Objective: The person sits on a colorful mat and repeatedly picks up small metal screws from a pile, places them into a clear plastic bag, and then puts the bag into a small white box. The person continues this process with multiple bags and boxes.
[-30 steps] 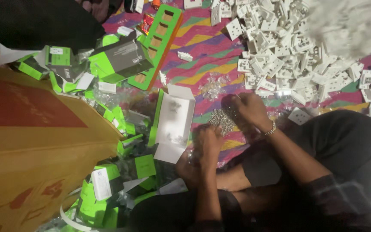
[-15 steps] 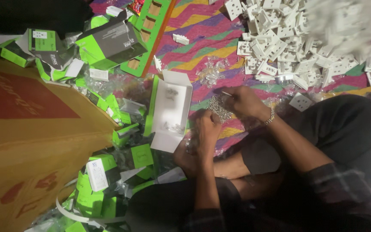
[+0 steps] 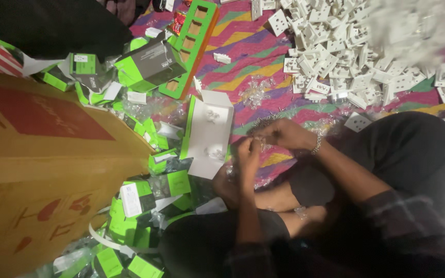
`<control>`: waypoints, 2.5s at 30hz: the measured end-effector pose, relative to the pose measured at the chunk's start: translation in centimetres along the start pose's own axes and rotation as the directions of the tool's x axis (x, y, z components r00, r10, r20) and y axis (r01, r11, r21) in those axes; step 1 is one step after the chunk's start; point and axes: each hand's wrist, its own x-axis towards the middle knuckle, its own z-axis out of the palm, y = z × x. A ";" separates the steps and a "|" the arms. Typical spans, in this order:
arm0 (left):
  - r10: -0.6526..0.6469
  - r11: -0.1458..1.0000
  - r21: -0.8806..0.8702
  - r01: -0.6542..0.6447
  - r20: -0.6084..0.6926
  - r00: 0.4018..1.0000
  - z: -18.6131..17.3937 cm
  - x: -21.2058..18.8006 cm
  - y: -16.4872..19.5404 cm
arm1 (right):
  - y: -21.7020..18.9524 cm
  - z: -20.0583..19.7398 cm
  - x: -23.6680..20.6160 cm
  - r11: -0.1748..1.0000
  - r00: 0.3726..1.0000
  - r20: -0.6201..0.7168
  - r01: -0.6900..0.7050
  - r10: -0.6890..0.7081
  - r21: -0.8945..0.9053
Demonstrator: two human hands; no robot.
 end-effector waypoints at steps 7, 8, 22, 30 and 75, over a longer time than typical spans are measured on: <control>-0.008 0.999 -0.054 0.009 0.003 1.000 0.2 -0.4 -1.6 | 1.6 0.2 -0.2 0.961 0.994 -0.107 -0.011 -0.020 -0.277; 0.007 1.000 -0.002 -0.007 -0.006 1.000 0.3 -0.5 -1.9 | 2.3 0.4 0.0 0.972 0.984 -0.092 0.134 -0.154 -0.193; -0.269 0.934 -0.148 0.325 0.308 0.913 3.0 -6.3 2.1 | -0.6 -3.6 -3.2 0.659 0.935 0.100 -0.161 0.339 -0.734; 0.295 0.856 0.384 -0.347 0.189 0.937 5.5 -13.8 5.6 | -0.5 -16.0 -12.0 0.523 0.834 -0.507 -0.538 0.216 -0.661; 0.889 0.455 0.424 -0.783 -0.160 0.429 -1.0 -31.1 20.9 | -1.9 2.4 -0.7 0.199 0.933 -0.042 -0.120 0.356 -0.973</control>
